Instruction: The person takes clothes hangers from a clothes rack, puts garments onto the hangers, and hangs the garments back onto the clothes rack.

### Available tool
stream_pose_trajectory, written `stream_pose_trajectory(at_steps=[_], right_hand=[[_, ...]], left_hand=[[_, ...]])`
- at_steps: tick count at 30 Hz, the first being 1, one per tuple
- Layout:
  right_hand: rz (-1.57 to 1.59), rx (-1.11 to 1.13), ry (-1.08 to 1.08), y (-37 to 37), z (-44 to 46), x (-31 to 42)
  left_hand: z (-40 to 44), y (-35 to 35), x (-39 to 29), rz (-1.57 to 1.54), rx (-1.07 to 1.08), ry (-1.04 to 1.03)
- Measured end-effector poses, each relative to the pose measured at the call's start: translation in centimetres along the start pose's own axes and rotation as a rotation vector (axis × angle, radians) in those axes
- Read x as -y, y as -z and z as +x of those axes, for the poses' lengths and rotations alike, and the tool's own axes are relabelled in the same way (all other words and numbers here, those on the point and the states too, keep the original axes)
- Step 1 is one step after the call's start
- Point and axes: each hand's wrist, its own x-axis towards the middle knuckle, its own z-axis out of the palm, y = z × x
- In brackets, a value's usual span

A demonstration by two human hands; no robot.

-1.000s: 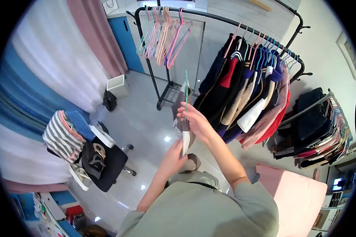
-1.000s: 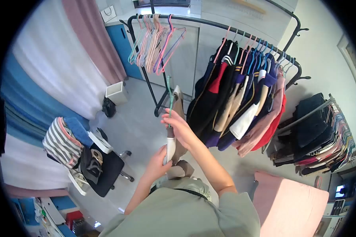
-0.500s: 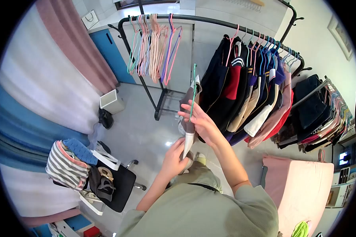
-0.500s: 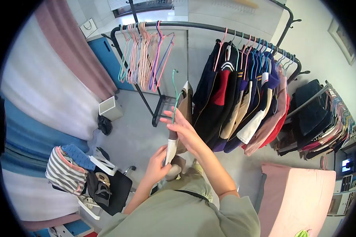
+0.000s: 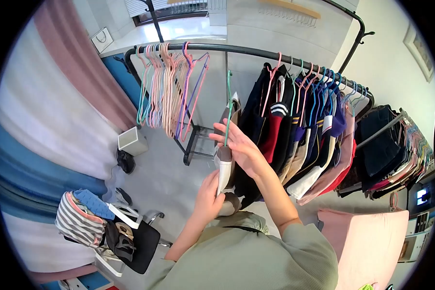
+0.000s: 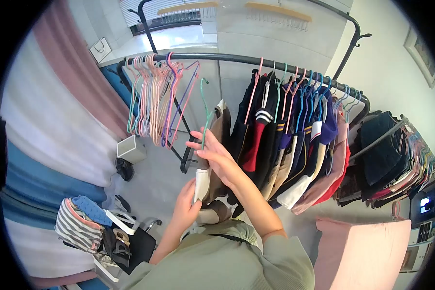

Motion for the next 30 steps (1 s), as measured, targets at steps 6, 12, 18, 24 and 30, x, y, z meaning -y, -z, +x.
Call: stream_pose_trajectory(at_steps=[6, 12, 18, 24, 30], right_hand=[[0.011, 0.017, 0.029, 2.3, 2.6, 3.2], [0.039, 0.014, 0.137, 4.3, 4.5, 5.8], [0.076, -0.075, 0.175, 7.1, 5.8, 6.7], [0.199, -0.277, 0.074, 10.4, 6.6, 4.6], [0.253, -0.391, 0.185, 11.9, 6.1, 4.9]], left_hand=[[4.4, -1.3, -1.2, -0.012, -0.042, -0.026], [8.8, -1.8, -3.2, 0.229, -0.064, -0.112], [12.1, -4.2, -1.4, 0.275, -0.036, -0.154], [13.0, -7.3, 1.6, 0.240, 0.045, -0.004], [14.3, -7.3, 1.3, 0.311, 0.098, -0.103]])
